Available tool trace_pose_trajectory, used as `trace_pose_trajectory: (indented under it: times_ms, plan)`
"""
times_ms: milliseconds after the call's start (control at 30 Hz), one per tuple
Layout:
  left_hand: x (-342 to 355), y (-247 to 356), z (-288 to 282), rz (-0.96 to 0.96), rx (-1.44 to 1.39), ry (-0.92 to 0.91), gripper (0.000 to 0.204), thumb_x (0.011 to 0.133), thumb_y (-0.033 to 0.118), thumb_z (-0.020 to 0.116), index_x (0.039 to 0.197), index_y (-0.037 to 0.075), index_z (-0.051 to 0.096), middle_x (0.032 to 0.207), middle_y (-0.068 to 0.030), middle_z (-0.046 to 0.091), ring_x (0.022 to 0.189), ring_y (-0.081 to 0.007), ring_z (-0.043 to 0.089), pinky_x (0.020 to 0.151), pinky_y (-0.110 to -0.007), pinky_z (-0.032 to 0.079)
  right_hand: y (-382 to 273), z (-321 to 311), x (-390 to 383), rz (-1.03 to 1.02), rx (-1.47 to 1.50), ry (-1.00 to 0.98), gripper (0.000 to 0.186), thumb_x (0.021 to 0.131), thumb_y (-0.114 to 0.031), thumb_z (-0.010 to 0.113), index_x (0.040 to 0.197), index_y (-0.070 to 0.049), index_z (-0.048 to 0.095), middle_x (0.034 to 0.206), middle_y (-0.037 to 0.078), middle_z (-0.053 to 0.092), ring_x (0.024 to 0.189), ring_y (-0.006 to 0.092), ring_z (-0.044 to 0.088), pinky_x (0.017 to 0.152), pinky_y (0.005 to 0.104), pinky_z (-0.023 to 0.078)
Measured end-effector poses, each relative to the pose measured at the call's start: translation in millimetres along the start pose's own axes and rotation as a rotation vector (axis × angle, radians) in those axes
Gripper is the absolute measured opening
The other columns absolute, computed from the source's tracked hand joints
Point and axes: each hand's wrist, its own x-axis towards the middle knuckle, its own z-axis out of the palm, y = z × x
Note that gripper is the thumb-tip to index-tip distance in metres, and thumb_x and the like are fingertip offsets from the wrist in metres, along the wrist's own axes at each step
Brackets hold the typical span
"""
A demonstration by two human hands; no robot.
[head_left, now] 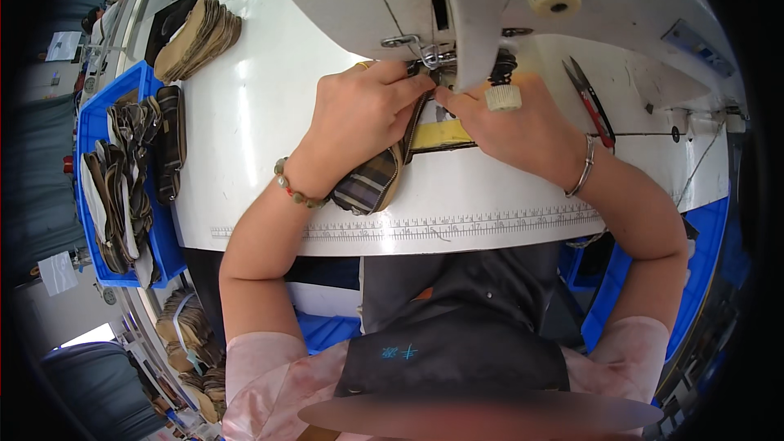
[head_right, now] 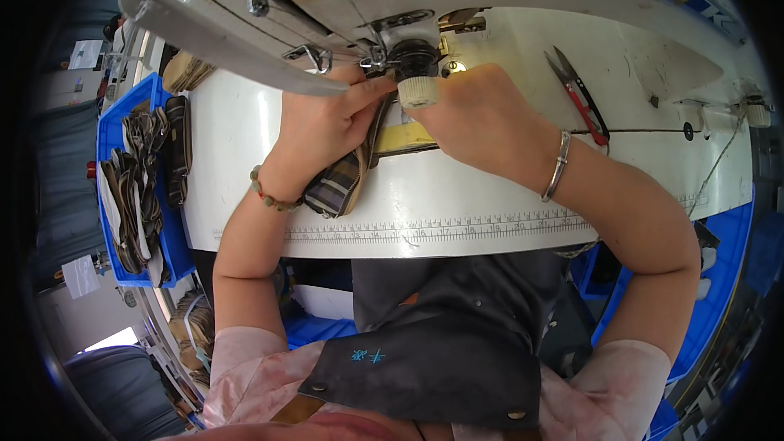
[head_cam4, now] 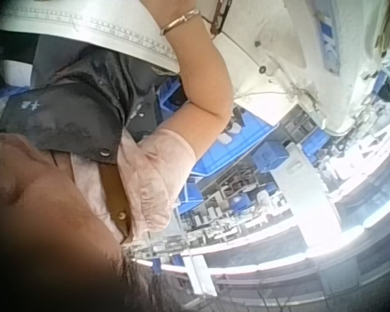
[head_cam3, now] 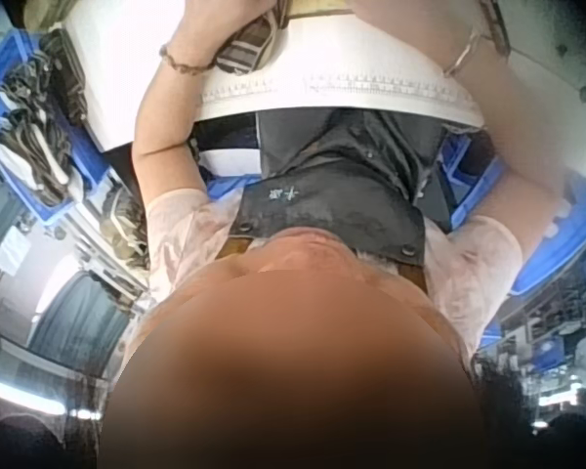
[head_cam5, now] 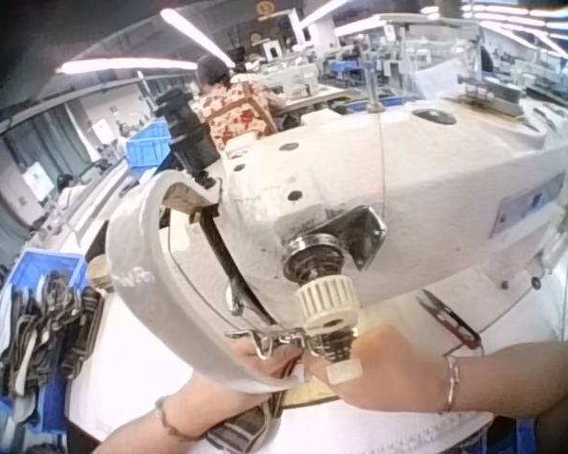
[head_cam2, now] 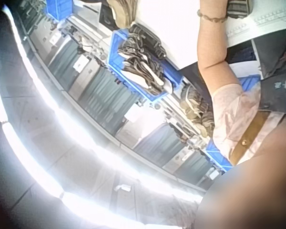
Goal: The recorder uses an industrial sewing machine to assemble and finish leather pouches, including trimming threads and stitching edges.
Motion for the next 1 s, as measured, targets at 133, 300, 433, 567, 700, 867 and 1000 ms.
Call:
trace_pose_trajectory:
  times_ms: [133,300,433,567,700,867,1000]
  plan:
    - [2.3,4.6,-1.6,-0.034,-0.005,-0.017,0.022,0.075,0.012,0.072,0.095,0.019,0.077,0.073,0.0015,0.057,0.063,-0.018,0.063,0.05,-0.032,0.049,0.6,-2.3,0.2,0.004,-0.013,-0.011,0.015,0.085,-0.018,0.063,0.093,-0.011,0.074,0.067,0.007,0.064,0.061,0.0219,0.068,0.054,0.0347,0.053]
    - [2.3,8.0,1.0,-0.086,-0.07,0.002,0.021,0.075,0.011,0.072,0.094,0.018,0.077,0.072,0.0016,0.058,0.063,-0.0194,0.064,0.051,-0.033,0.049,2.1,0.0,-1.2,0.003,-0.006,0.002,0.013,0.082,-0.016,0.064,0.09,-0.011,0.073,0.065,0.006,0.064,0.06,0.0216,0.067,0.053,0.0347,0.052]
    - [2.8,9.9,-0.6,-0.105,-0.089,-0.005,0.021,0.076,0.011,0.071,0.094,0.018,0.078,0.072,0.0015,0.06,0.063,-0.0202,0.064,0.051,-0.033,0.049,-0.5,-4.8,-1.0,-0.002,-0.062,0.003,0.012,0.081,-0.016,0.065,0.088,-0.011,0.074,0.066,0.005,0.063,0.06,0.0212,0.067,0.053,0.0341,0.052]
    - [4.0,11.1,2.8,-0.126,-0.118,0.025,0.019,0.078,0.009,0.073,0.094,0.016,0.078,0.071,-0.0007,0.06,0.06,-0.0215,0.062,0.051,-0.034,0.047,2.0,-4.1,-2.9,-0.019,-0.126,0.001,0.01,0.078,-0.016,0.067,0.085,-0.011,0.073,0.07,0.005,0.064,0.061,0.0212,0.067,0.052,0.0338,0.052]
    - [3.4,11.8,2.6,-0.13,-0.114,0.041,0.019,0.078,0.008,0.075,0.096,0.014,0.079,0.071,-0.0024,0.061,0.057,-0.022,0.059,0.051,-0.034,0.045,2.4,-5.0,-1.6,-0.035,-0.134,0.02,0.009,0.077,-0.016,0.068,0.083,-0.01,0.072,0.072,0.006,0.065,0.062,0.0216,0.067,0.053,0.0341,0.052]
    - [4.4,12.6,4.9,-0.153,-0.109,0.052,0.019,0.08,0.009,0.074,0.097,0.015,0.079,0.072,-0.0019,0.062,0.057,-0.0215,0.059,0.051,-0.033,0.045,6.0,-3.3,-1.4,-0.027,-0.108,0.054,0.009,0.076,-0.015,0.067,0.083,-0.009,0.07,0.072,0.005,0.064,0.062,0.0217,0.066,0.052,0.034,0.051]
    - [3.8,11.9,5.7,-0.16,-0.109,0.055,0.019,0.081,0.01,0.074,0.098,0.016,0.079,0.072,-0.0017,0.063,0.057,-0.0209,0.06,0.051,-0.033,0.045,6.0,-3.9,-1.3,-0.019,-0.049,0.077,0.009,0.077,-0.014,0.067,0.084,-0.009,0.07,0.071,0.005,0.063,0.062,0.0215,0.066,0.052,0.0339,0.051]
